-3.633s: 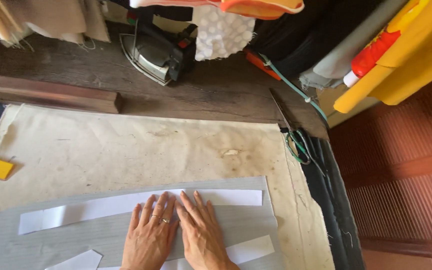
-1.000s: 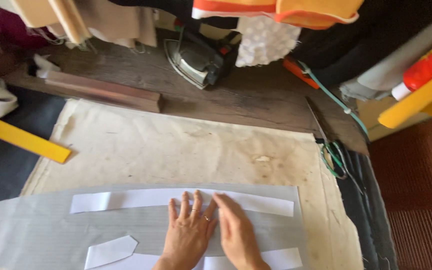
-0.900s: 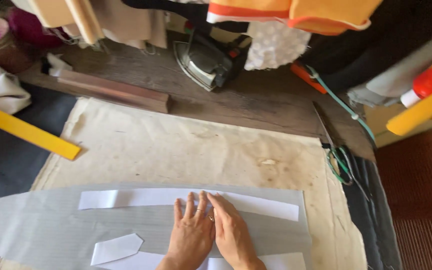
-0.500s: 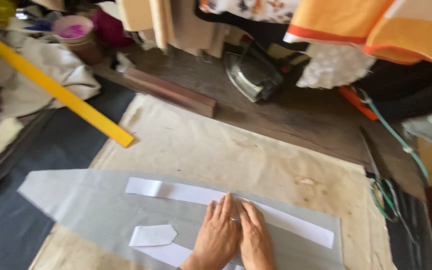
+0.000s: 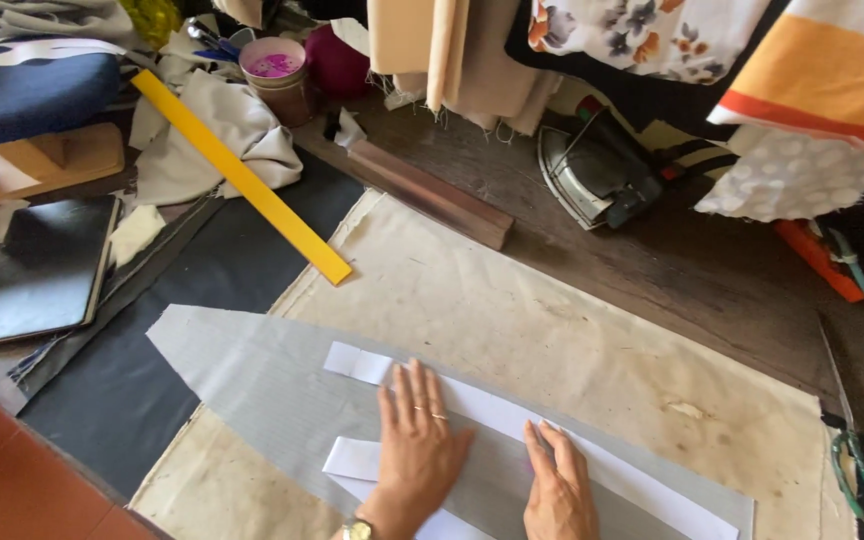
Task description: The person aligns white paper strips on a gray fabric piece laid on a worktable, then uses a steam iron to press the strips flat. The person repeatedly adjusts the strips and irons them in sections.
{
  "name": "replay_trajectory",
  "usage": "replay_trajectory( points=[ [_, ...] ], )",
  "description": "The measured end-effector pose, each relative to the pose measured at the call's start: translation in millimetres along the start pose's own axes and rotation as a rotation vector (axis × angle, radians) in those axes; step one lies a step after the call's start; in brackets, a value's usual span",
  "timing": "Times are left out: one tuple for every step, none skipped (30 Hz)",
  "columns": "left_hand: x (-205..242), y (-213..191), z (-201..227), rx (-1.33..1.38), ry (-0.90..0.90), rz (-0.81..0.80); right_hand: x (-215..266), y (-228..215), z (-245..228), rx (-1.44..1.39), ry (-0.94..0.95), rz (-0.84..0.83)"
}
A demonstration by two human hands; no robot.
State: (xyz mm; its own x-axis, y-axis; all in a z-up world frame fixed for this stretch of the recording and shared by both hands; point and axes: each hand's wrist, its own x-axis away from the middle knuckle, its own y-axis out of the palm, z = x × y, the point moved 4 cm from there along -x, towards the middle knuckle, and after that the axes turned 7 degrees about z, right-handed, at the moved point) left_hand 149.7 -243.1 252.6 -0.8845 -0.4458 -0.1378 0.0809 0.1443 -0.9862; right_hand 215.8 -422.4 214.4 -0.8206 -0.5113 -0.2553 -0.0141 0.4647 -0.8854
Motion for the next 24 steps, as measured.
replay_trajectory(
  points=[
    [-1.7,-4.4,-11.6,-0.014,-0.027,-0.254,0.2,0.5,1.1,0.003,0.006,-0.015],
    [-4.6,-21.8,-21.8,-0.014,-0.029,-0.254,0.0,-0.8,-0.7,0.003,0.004,-0.016],
    [-5.2,-34.4,-32.9,-0.015,-0.059,-0.387,-0.1,-1.5,-1.3,0.001,0.030,-0.032],
    [-5.2,-47.4,-43.8,-0.017,-0.088,-0.520,0.0,-2.5,-1.7,-0.001,0.057,-0.047],
    [-3.1,-36.6,-48.8,-0.016,-0.089,-0.520,-1.0,-3.7,-2.3,0.000,0.056,-0.047],
    [-2.2,-28.4,-55.2,0.003,-0.134,-0.443,-1.1,-4.1,-2.7,-0.008,0.062,-0.069],
    [-1.1,-20.2,-61.6,0.022,-0.179,-0.366,-1.2,-4.6,-3.1,-0.016,0.068,-0.092],
    [-0.3,-15.4,-63.3,0.023,-0.178,-0.366,-1.6,-5.1,-4.0,-0.014,0.068,-0.091],
    [-0.1,-11.7,-65.5,-0.060,-0.166,-0.339,-1.9,-5.7,-4.5,-0.015,0.080,-0.090],
    [0.5,-8.3,-67.6,-0.143,-0.154,-0.313,-1.8,-6.6,-5.2,-0.015,0.091,-0.088],
    [1.2,-5.5,-68.3,-0.142,-0.152,-0.313,-2.0,-7.4,-6.8,-0.013,0.093,-0.088],
    [1.2,-3.1,-68.6,-0.149,-0.155,-0.299,-2.4,-9.0,-8.3,-0.023,0.082,-0.076],
    [1.1,-0.7,-68.5,-0.156,-0.157,-0.285,-2.9,-10.6,-9.6,-0.033,0.070,-0.063],
    [1.4,0.9,-69.2,-0.154,-0.152,-0.285,-2.9,-10.9,-10.4,-0.030,0.075,-0.062],
    [1.5,2.1,-69.9,-0.156,-0.159,-0.275,-3.2,-12.4,-12.2,-0.047,0.050,-0.034],
    [1.2,3.5,-69.6,-0.158,-0.164,-0.264,-3.0,-14.3,-13.0,-0.063,0.028,-0.005],
    [1.7,7.3,-70.8,-0.154,-0.156,-0.264,-5.2,-17.3,-17.0,-0.057,0.035,-0.003],
    [2.2,9.7,-71.7,-0.189,-0.153,-0.228,-5.7,-21.0,-21.1,-0.067,0.033,-0.001],
    [2.2,12.1,-71.3,-0.224,-0.151,-0.192,-6.6,-25.0,-24.0,-0.077,0.031,0.002],
    [3.6,19.2,-73.5,-0.214,-0.126,-0.193,-7.7,-25.9,-24.8,-0.062,0.053,0.007],
    [4.3,23.2,-77.7,-0.253,-0.175,-0.115,-9.0,-26.4,-27.5,-0.102,0.006,0.001],
    [4.8,28.7,-78.6,-0.280,-0.215,-0.034,-8.0,-28.4,-28.1,-0.132,-0.035,0.000],
    [5.5,21.9,-72.9,-0.261,-0.183,-0.031,-7.7,-32.5,-30.1,-0.108,-0.007,0.010],
    [4.8,10.8,-67.3,-0.177,-0.142,0.059,-8.5,-35.8,-33.6,-0.123,-0.009,0.003]
  ],
)
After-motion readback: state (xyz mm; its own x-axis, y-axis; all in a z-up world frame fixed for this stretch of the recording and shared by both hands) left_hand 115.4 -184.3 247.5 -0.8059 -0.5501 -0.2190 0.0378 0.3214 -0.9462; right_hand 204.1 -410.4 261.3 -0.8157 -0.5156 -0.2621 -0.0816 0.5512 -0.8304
